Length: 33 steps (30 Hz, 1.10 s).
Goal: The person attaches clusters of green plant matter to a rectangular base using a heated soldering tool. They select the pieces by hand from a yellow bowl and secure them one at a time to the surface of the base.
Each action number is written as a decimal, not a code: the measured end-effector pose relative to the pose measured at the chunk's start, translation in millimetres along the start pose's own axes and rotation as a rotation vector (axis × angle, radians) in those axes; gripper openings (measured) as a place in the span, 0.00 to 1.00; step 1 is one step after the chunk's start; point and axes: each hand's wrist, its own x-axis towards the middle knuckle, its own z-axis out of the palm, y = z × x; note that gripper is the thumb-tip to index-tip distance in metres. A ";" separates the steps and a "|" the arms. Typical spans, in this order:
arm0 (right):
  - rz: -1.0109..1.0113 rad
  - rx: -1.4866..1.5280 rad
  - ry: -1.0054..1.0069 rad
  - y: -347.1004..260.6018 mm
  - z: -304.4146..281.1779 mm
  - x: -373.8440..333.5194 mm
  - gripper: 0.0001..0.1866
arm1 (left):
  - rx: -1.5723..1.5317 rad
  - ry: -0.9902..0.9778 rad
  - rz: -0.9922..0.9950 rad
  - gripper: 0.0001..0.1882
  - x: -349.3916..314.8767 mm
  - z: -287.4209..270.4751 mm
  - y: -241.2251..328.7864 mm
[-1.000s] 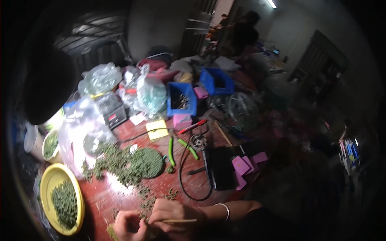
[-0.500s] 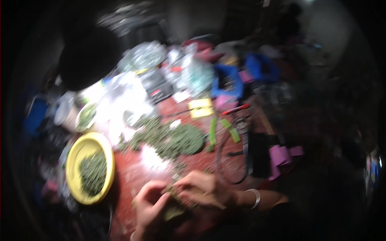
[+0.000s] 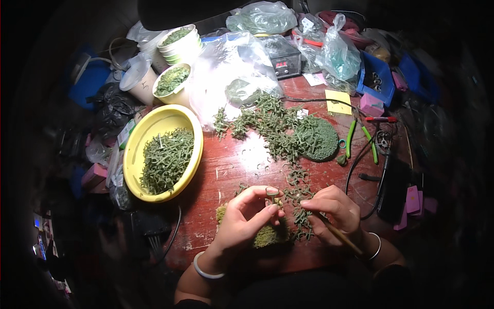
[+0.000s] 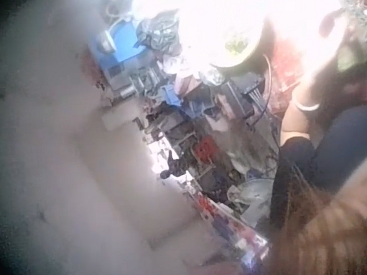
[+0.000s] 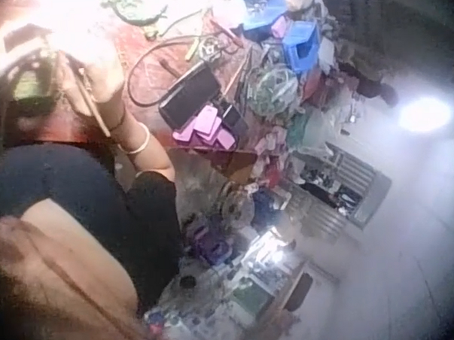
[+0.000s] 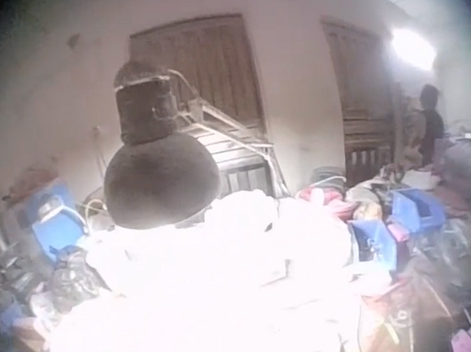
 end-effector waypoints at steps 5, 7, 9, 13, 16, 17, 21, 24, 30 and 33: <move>-0.018 0.030 0.013 1.8 -6.4 1.4 0.20 | 0.075 -0.011 -0.013 0.16 4.4 6.6 5.2; -0.020 0.034 -0.004 2.2 -4.9 2.0 0.20 | 0.129 -0.020 -0.032 0.17 4.3 4.7 6.5; 0.006 0.039 -0.021 2.7 -0.7 2.6 0.20 | 0.134 -0.013 -0.031 0.17 3.1 2.3 5.6; 0.036 -0.027 0.034 0.4 -1.5 0.3 0.20 | 0.121 -0.056 -0.012 0.19 4.6 -1.4 4.6; 0.051 0.025 0.013 -0.7 -2.7 2.1 0.19 | 0.111 -0.043 -0.013 0.18 3.6 0.7 5.8; 0.045 0.028 -0.001 -0.9 -2.2 3.2 0.18 | 0.111 -0.041 -0.013 0.18 3.3 0.6 6.2; 0.095 -0.033 0.046 0.8 -2.3 2.7 0.16 | 0.122 -0.033 -0.036 0.18 3.2 1.3 7.7; 0.075 -0.037 0.051 0.0 -3.8 1.7 0.15 | 0.083 -0.030 -0.043 0.17 3.5 -0.8 3.6; -0.060 -0.037 -0.009 -1.7 1.9 -1.1 0.16 | 0.028 -0.011 -0.038 0.17 3.7 1.9 3.1; -0.089 -0.080 -0.034 -1.5 2.0 0.5 0.16 | 0.013 -0.003 -0.045 0.16 2.9 0.2 3.0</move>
